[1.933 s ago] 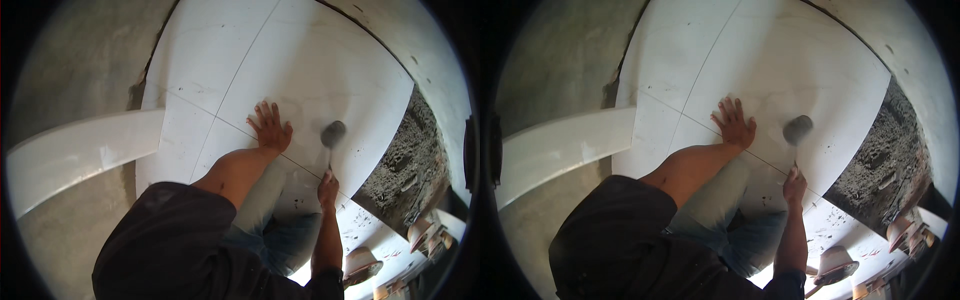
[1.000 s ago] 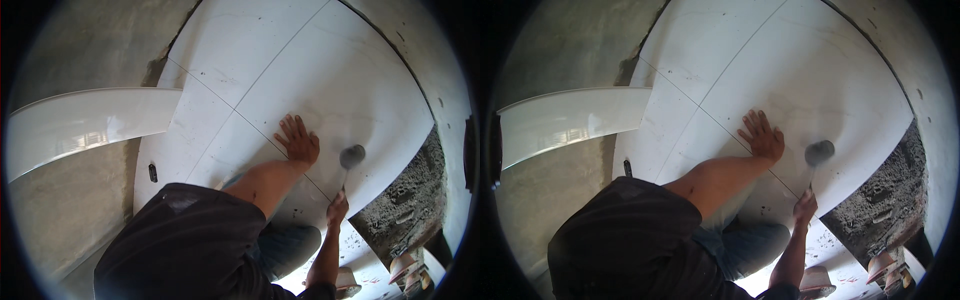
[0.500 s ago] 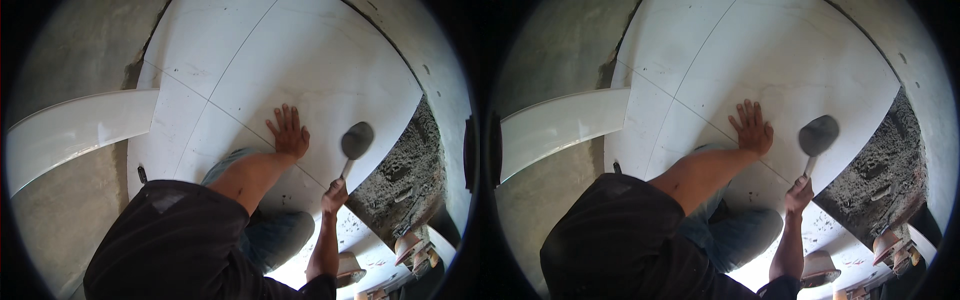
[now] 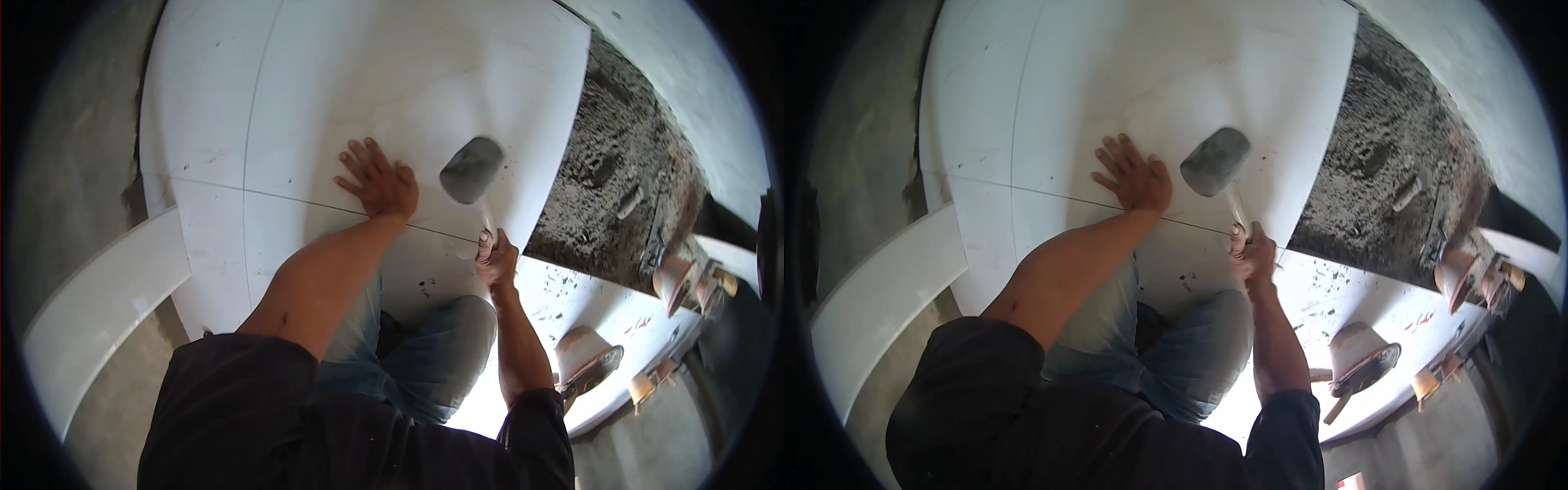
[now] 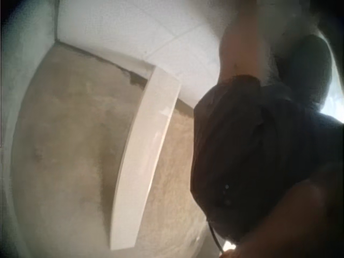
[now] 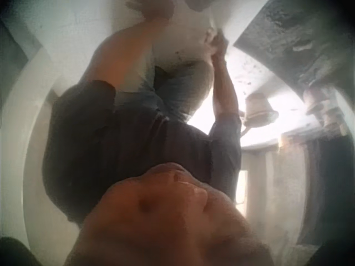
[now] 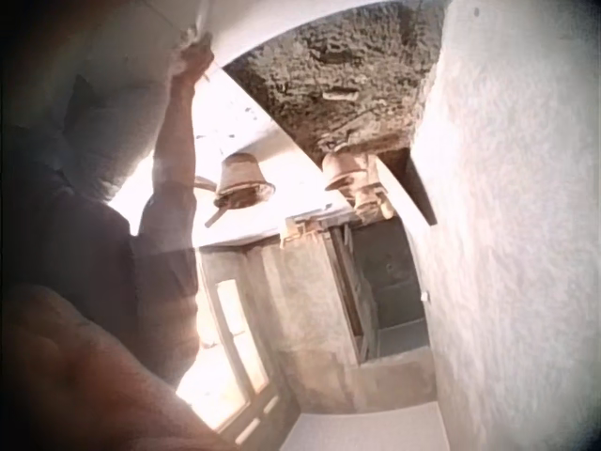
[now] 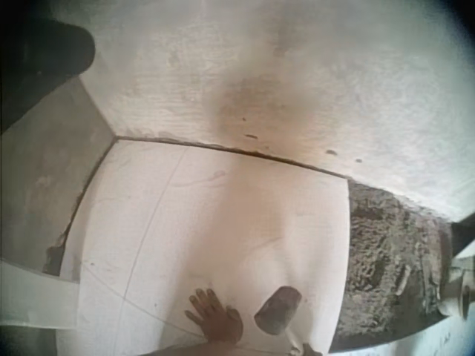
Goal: The person taps a white floor tile with a rubber mallet to level it into a bed of mortar and checks the alignment by hand.
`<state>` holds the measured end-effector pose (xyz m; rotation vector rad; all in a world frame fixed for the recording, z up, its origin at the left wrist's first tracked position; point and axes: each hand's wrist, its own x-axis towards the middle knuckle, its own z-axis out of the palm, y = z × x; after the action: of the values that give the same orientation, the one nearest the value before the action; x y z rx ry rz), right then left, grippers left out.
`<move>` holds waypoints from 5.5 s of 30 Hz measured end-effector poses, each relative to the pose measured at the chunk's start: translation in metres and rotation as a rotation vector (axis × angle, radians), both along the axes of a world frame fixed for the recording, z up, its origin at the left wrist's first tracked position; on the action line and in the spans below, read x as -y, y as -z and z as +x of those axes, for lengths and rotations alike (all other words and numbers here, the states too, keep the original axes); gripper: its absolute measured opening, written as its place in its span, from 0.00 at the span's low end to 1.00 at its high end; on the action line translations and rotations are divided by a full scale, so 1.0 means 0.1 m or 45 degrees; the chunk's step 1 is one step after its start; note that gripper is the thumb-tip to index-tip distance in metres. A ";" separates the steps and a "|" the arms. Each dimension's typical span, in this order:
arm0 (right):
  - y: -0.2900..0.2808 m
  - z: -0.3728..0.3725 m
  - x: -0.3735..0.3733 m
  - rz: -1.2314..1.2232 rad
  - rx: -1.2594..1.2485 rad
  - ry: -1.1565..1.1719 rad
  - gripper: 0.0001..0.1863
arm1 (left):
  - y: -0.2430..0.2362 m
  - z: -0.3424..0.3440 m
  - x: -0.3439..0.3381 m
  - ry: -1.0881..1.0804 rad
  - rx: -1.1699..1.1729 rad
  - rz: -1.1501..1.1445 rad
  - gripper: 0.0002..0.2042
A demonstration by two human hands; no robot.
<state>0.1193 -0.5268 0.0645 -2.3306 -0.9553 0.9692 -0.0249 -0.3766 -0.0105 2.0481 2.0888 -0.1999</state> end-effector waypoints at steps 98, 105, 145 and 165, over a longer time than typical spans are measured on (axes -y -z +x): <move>-0.33 0.55 -0.63 -0.005 -0.233 0.438 0.26 | -0.36 0.30 -0.23 2.016 0.017 -0.572 0.34; 0.22 0.98 -1.29 -0.025 0.080 0.505 0.28 | -0.01 0.15 -0.43 1.995 0.363 -0.470 0.36; 0.43 0.82 -2.05 -0.485 0.558 0.505 0.32 | 0.00 0.06 -3.78 -0.033 0.212 0.188 0.35; 0.54 0.89 -2.02 -0.569 0.690 0.303 0.36 | -0.04 -0.10 -3.80 -0.014 0.306 0.108 0.36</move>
<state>0.2087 -0.3250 0.0108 -3.0945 -0.6584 0.4911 -0.0351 0.0035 -0.0061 1.9943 1.9916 0.1329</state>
